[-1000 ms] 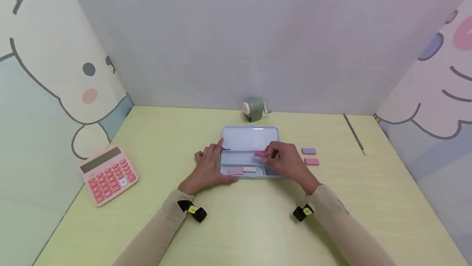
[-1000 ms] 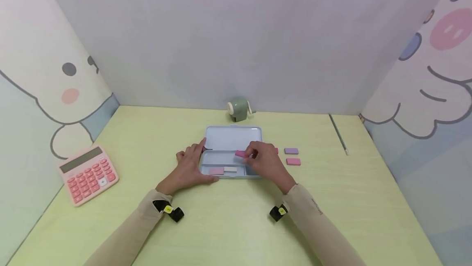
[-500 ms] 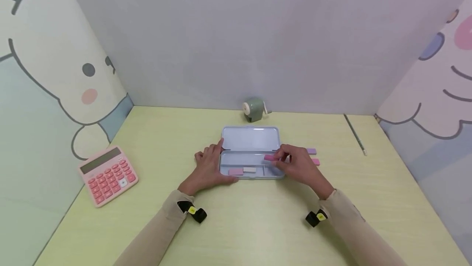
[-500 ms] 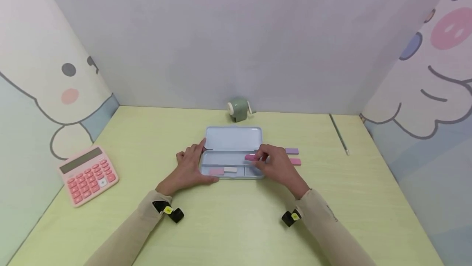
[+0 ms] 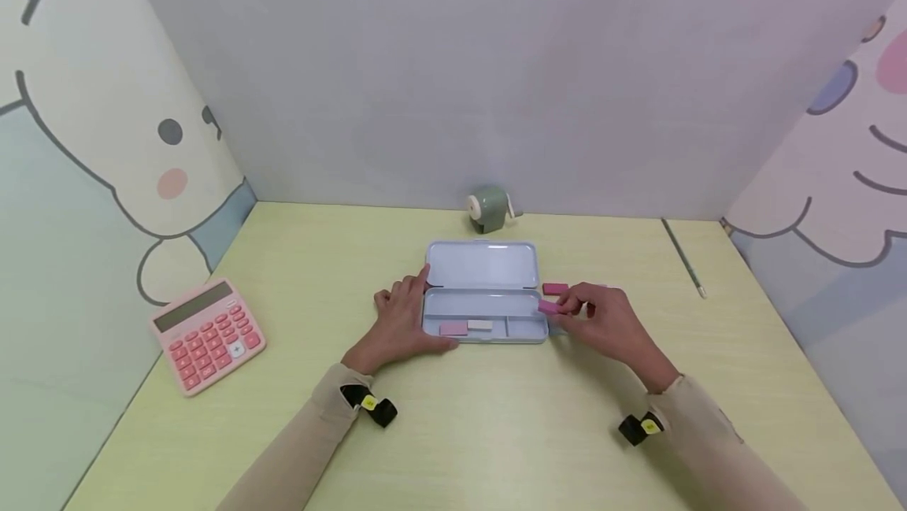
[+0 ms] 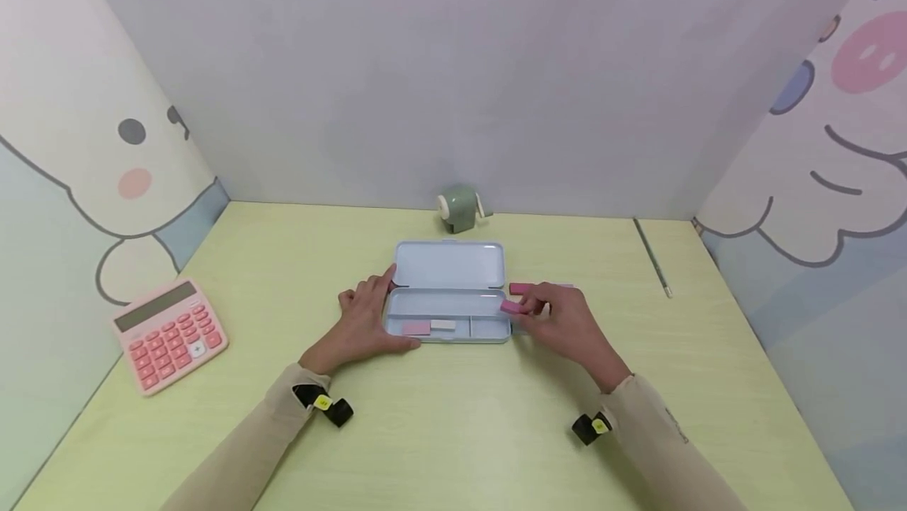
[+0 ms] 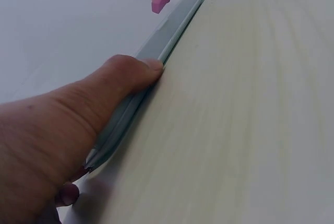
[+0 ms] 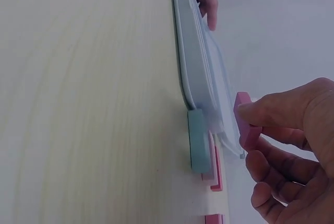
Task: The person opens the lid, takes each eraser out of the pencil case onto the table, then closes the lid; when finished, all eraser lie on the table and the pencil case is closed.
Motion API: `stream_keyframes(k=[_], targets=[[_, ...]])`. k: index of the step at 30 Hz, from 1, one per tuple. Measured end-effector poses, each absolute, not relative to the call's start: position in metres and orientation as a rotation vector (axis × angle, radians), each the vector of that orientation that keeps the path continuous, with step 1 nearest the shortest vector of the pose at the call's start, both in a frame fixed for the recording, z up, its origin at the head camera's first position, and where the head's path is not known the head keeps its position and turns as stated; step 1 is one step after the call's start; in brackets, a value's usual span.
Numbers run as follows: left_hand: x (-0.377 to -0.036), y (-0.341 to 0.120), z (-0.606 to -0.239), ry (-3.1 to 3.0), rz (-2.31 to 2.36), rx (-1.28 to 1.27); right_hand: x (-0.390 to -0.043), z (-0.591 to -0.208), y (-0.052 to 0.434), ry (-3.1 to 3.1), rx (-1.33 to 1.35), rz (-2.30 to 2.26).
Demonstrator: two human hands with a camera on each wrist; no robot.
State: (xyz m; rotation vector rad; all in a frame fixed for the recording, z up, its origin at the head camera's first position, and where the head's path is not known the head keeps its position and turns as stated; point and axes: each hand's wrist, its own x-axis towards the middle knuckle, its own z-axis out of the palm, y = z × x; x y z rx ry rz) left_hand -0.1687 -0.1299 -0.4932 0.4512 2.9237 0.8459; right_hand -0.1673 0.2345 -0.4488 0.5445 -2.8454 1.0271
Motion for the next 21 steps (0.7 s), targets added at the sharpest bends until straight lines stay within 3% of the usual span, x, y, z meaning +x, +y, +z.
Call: stream_keyframes(k=[21], targets=[[-0.168,-0.130,-0.493,2.936,0.844,0.461,-0.155,-0.445,0.295,-2.954,0.603,0.740]])
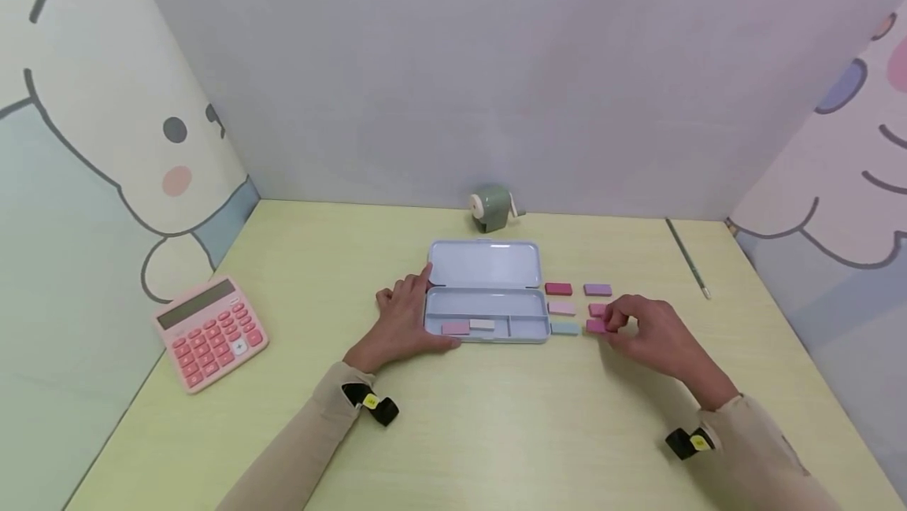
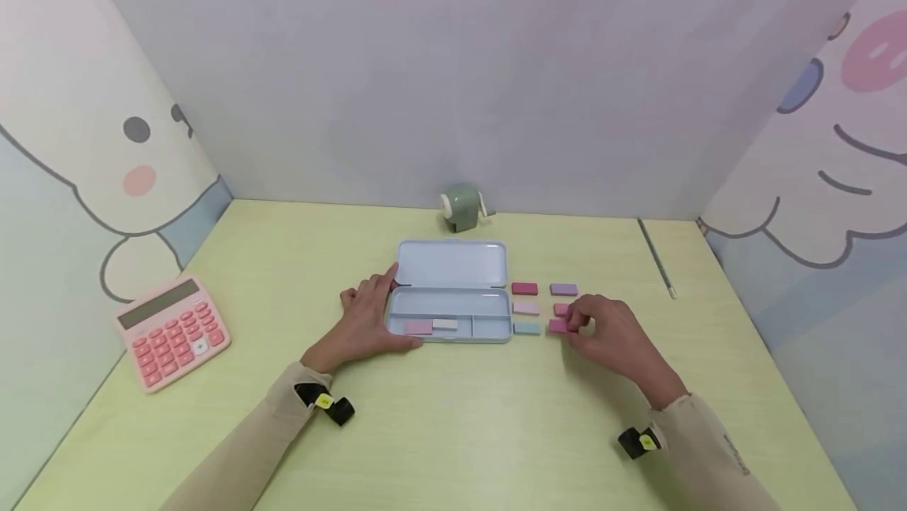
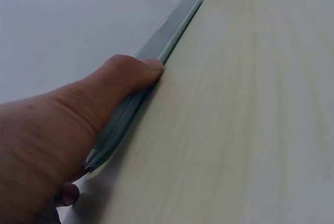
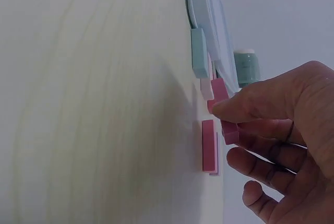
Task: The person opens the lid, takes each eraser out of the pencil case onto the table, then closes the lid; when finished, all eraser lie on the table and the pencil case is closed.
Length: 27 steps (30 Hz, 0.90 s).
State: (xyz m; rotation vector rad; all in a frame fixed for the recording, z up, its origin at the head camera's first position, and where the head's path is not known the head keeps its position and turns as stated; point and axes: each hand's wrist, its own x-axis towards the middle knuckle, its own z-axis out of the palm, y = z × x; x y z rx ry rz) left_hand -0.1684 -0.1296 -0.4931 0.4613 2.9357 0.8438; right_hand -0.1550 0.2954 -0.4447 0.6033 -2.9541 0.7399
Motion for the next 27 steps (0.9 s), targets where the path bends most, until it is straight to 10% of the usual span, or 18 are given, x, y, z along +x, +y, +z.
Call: stream_keyframes(k=[27], targets=[[-0.168,-0.131,-0.492,2.926,0.863,0.460,-0.154,-0.456,0.311,-3.044,0.524,0.746]])
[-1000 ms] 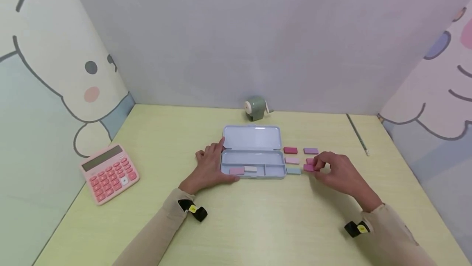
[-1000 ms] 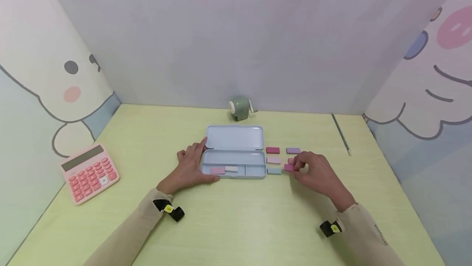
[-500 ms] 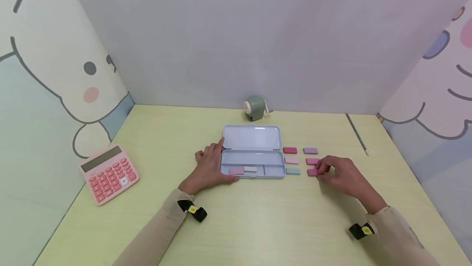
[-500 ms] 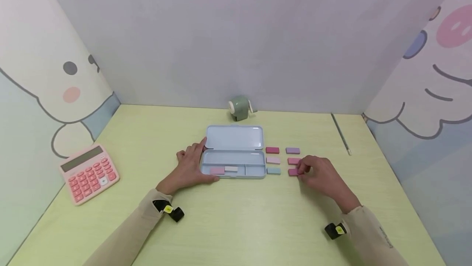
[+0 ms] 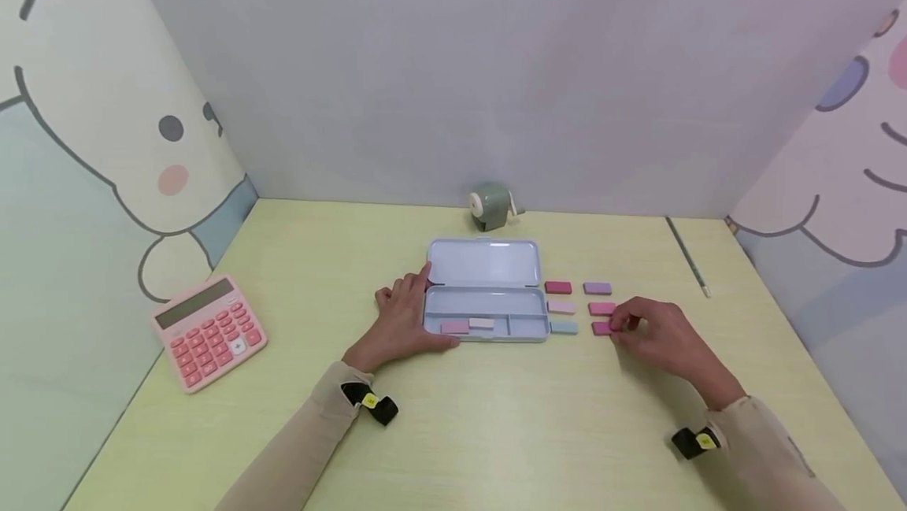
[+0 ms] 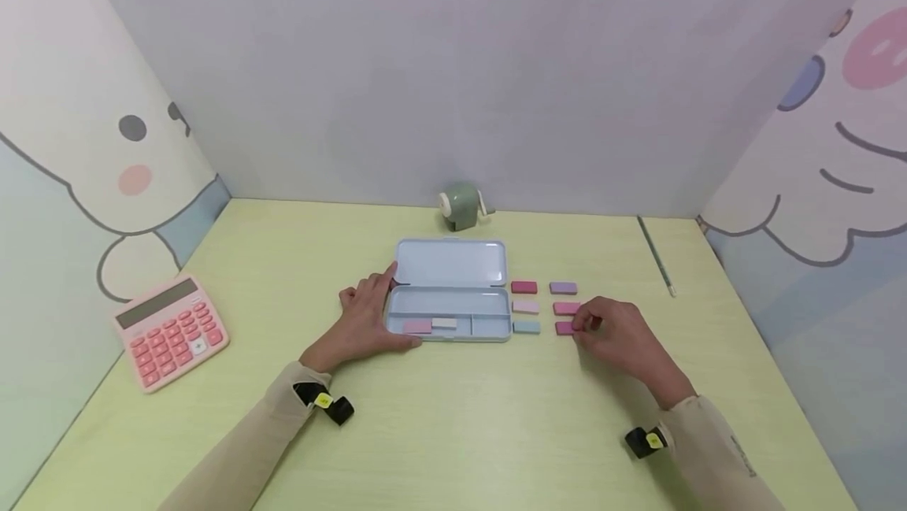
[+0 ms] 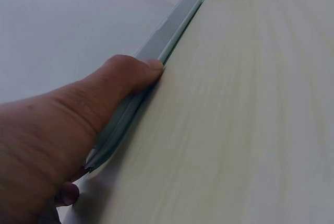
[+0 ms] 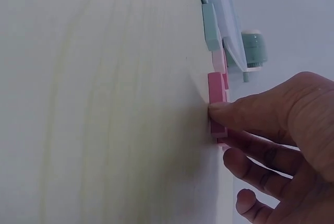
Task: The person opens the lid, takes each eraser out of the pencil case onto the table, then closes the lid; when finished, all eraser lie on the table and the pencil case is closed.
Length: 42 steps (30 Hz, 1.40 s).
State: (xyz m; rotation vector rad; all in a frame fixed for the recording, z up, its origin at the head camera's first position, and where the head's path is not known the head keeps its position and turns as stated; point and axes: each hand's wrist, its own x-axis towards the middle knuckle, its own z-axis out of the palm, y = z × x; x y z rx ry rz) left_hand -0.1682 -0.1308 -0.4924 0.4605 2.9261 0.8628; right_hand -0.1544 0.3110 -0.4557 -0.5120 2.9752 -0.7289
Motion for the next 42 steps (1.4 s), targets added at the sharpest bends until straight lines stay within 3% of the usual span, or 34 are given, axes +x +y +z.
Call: stream_keyframes(k=[9,24,42], targets=[[-0.169,-0.131,-0.495,2.925,0.872,0.451,-0.156,-0.455,0.298,3.017,-0.548,-0.878],[-0.168,-0.130,-0.493,2.925,0.873,0.456,-0.164,-0.461,0.212,2.834,-0.747,-1.196],[-0.169,-0.129,-0.491,2.927,0.847,0.447,-0.171,-0.466,0.163,2.776,-0.806,-1.142]])
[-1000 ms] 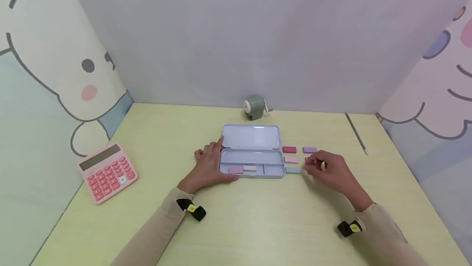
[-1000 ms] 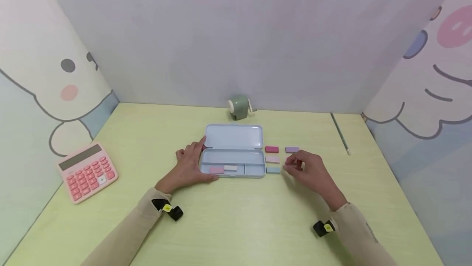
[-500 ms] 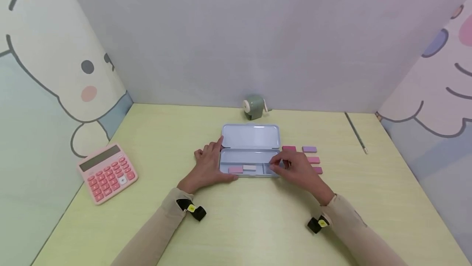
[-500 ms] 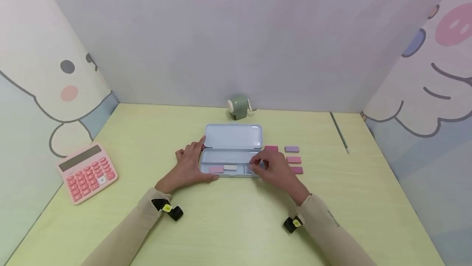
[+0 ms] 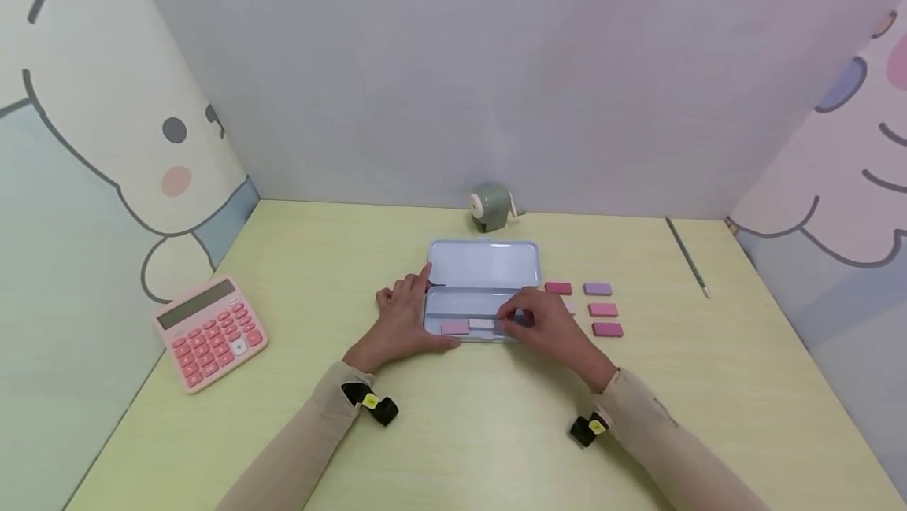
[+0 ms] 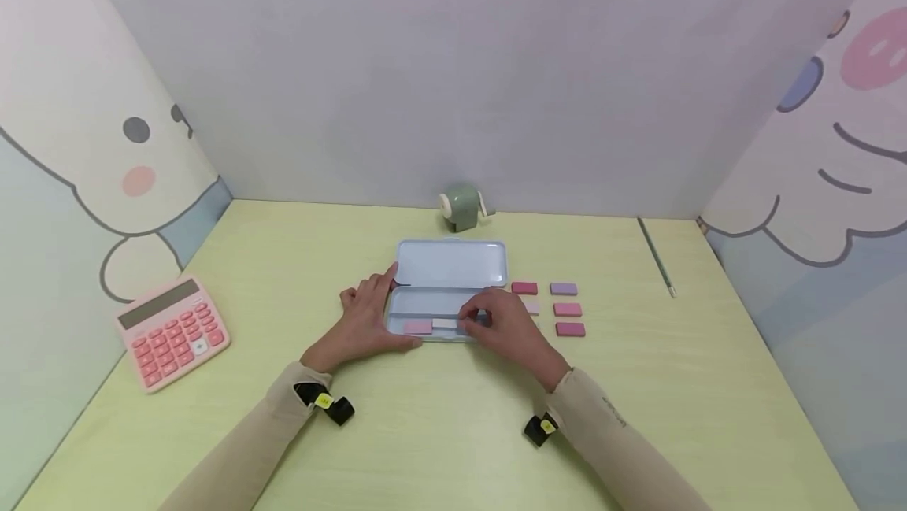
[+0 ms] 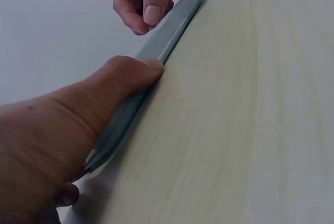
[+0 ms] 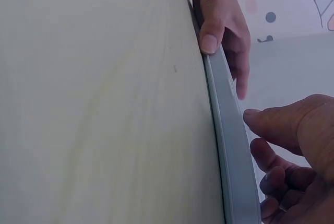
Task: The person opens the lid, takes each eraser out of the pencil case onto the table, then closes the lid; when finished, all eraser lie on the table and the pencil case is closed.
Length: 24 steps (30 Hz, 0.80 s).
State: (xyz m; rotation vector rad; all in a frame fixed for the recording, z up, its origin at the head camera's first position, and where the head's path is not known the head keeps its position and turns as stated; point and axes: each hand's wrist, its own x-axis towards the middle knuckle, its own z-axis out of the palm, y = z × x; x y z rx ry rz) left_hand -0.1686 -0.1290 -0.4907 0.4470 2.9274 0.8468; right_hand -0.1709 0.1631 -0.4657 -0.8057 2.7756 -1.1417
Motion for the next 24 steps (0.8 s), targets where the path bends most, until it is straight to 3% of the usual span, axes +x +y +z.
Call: stream_keyframes(k=[24], targets=[[-0.170,-0.129,-0.493,2.932,0.839,0.450,-0.178,-0.452,0.138,2.802,-0.728,-0.850]])
